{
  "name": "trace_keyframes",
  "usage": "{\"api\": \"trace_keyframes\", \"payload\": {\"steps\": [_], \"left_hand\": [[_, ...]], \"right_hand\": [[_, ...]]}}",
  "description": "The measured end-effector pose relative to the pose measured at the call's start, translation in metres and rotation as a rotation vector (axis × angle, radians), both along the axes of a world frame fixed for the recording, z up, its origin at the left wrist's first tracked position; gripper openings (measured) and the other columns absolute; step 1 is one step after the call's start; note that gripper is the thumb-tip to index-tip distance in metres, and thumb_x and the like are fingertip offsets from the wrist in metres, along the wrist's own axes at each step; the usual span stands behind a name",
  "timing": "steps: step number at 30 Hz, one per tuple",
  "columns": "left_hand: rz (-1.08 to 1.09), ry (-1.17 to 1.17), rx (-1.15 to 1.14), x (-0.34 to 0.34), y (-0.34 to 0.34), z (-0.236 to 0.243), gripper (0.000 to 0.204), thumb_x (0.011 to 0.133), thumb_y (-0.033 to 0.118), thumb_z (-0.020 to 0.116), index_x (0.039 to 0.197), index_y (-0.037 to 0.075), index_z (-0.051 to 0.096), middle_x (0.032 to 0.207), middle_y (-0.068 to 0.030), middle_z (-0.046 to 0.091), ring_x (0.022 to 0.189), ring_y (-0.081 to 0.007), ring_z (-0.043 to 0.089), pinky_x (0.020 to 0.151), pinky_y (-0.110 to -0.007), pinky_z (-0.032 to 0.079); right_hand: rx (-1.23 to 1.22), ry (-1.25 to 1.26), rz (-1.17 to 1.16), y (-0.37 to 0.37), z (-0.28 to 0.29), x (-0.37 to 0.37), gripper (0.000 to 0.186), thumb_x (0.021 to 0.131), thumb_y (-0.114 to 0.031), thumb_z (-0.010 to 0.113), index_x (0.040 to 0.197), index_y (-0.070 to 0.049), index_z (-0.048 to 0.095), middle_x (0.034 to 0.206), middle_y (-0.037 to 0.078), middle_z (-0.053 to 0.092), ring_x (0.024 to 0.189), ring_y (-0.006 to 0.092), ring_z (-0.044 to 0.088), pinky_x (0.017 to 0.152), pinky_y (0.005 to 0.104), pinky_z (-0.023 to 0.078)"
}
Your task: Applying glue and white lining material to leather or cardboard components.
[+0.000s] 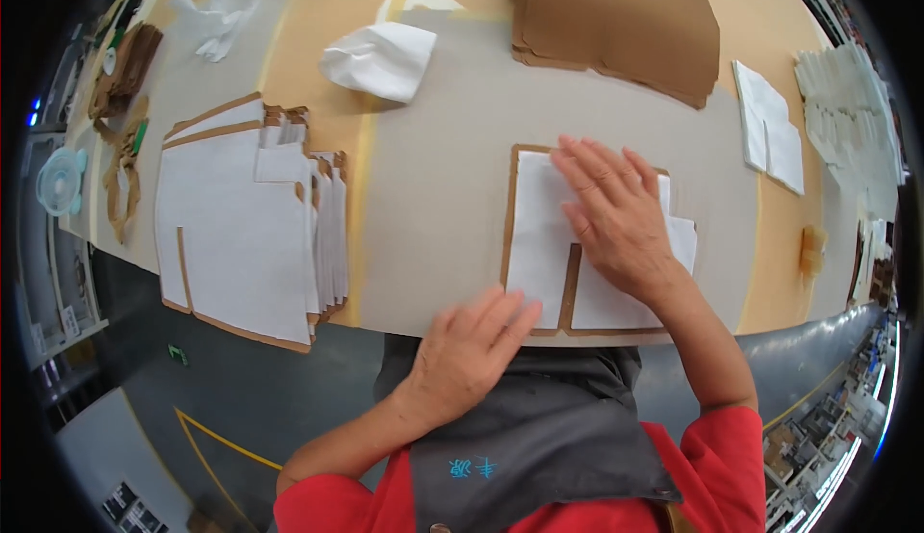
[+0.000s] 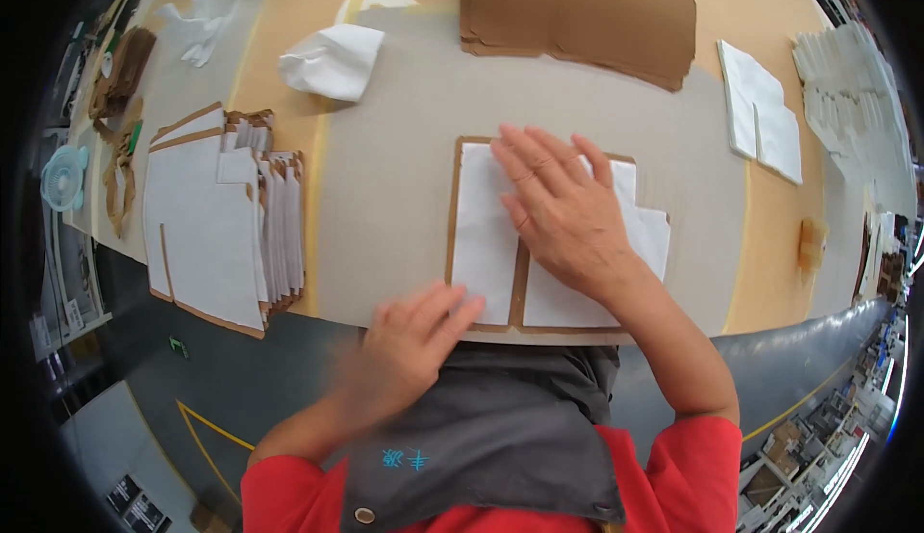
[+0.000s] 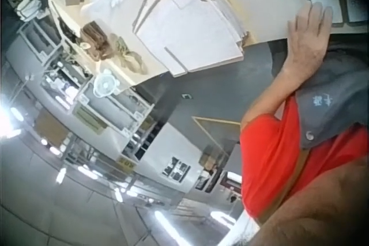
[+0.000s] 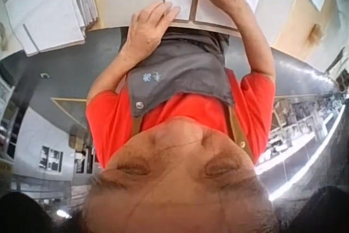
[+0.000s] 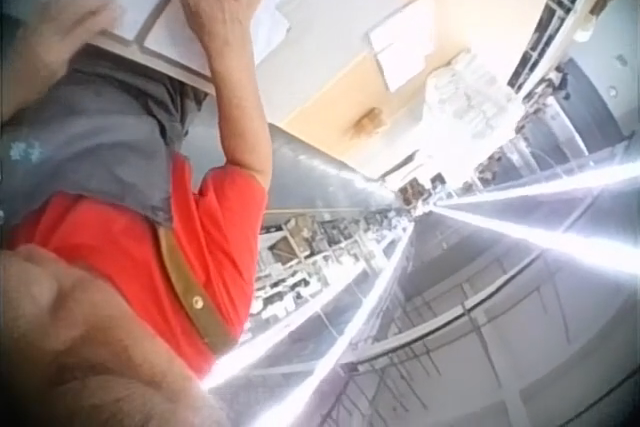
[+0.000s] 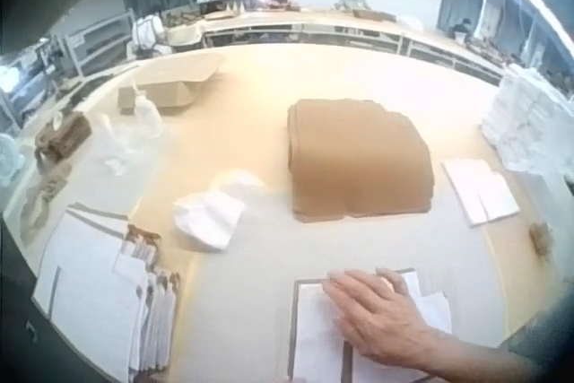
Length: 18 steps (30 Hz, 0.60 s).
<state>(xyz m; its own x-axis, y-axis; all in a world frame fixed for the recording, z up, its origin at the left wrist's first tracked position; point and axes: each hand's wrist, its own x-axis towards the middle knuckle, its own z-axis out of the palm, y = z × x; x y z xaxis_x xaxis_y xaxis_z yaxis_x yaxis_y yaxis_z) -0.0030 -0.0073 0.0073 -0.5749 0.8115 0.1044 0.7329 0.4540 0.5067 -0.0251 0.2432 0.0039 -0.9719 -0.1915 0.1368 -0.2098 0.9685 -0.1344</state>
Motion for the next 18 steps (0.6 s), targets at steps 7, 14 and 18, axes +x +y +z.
{"api": "trace_keyframes", "payload": {"steps": [7, 14, 18], "left_hand": [[-0.052, 0.199, -0.030, -0.026, 0.021, -0.003, 0.046, 0.085, 0.003, 0.057, 0.130, 0.003, 0.061, 0.136, -0.0113, 0.056, 0.130, -0.0283, 0.051, 0.107, -0.045, 0.039], [-0.120, 0.096, 0.087, -0.007, 0.023, -0.014, 0.041, 0.082, 0.000, 0.059, 0.122, 0.002, 0.066, 0.134, -0.0125, 0.057, 0.128, -0.0280, 0.053, 0.103, -0.043, 0.043], [-0.072, 0.198, 0.093, -0.015, 0.044, -0.007, 0.043, 0.085, 0.002, 0.059, 0.128, 0.001, 0.062, 0.137, -0.0146, 0.055, 0.131, -0.0303, 0.050, 0.107, -0.045, 0.041]], "right_hand": [[-0.140, -0.298, -0.065, 0.022, 0.016, 0.085, 0.062, 0.099, -0.036, 0.053, 0.154, -0.013, 0.037, 0.160, 0.008, 0.034, 0.149, 0.0275, 0.028, 0.121, 0.0515, 0.013], [-0.001, -0.329, -0.011, 0.000, 0.002, 0.141, 0.083, 0.091, -0.066, 0.045, 0.154, -0.014, 0.036, 0.161, 0.004, 0.033, 0.151, 0.0265, 0.024, 0.121, 0.0592, 0.005], [-0.001, -0.319, -0.041, 0.003, 0.007, 0.123, 0.090, 0.092, -0.073, 0.033, 0.154, -0.008, 0.034, 0.162, 0.009, 0.030, 0.152, 0.0300, 0.019, 0.121, 0.0579, 0.002]]}}
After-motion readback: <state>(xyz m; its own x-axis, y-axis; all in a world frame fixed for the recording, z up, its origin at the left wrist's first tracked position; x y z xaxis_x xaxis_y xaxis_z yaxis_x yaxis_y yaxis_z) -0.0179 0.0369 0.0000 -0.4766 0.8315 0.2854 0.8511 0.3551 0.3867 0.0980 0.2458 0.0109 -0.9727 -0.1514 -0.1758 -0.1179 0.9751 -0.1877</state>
